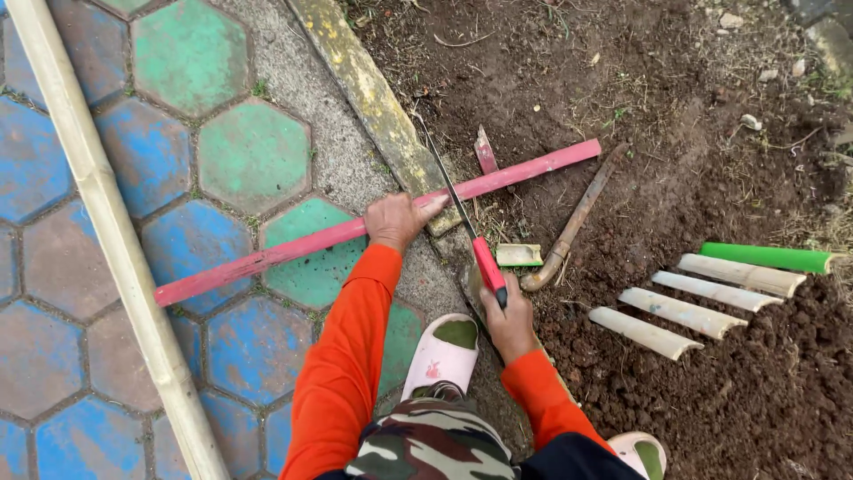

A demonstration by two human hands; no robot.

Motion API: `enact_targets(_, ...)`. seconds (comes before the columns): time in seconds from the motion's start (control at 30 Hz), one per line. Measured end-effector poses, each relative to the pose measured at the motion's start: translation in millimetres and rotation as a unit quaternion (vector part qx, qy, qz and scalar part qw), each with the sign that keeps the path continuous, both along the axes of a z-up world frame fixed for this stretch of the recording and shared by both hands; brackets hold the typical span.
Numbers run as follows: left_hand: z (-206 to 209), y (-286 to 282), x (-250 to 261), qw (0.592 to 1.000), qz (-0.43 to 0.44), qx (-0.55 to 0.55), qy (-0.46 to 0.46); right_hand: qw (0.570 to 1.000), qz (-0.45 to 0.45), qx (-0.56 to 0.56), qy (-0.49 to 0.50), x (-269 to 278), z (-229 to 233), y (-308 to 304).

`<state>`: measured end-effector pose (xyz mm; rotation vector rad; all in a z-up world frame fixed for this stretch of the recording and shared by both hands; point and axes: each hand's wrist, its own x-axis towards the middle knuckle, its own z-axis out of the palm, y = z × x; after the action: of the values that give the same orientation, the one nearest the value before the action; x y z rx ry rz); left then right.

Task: Sawing a piece of bamboo for garden edging.

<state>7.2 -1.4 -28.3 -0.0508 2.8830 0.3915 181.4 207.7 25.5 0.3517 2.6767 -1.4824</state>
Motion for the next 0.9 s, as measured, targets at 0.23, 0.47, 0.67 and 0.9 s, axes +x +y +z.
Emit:
enact_targets(0.23, 0.1, 0.3, -1.6, 0.999, -0.001, -0.01, 0.034, 0.998, -0.033, -0.006, -0.056, -42.2, 4.4, -18.8)
enact_targets(0.47, -12.5, -1.0, -1.1, 1.0, -0.009, -0.018, 0.012, 1.0, -0.02, -0.007, -0.018, -25.9, 9.3, -17.1)
enact_targets(0.67, 4.5, 1.8, -0.7, 1.0, -0.005, -0.028, 0.0, 0.999, -0.027, -0.002, -0.03, -27.9, 5.9, -15.1)
enact_targets(0.9, 12.3, 1.4, -0.8, 0.999, 0.004, -0.013, -0.05, 0.993, -0.059, 0.014, -0.099, 0.6, 29.8, -16.1)
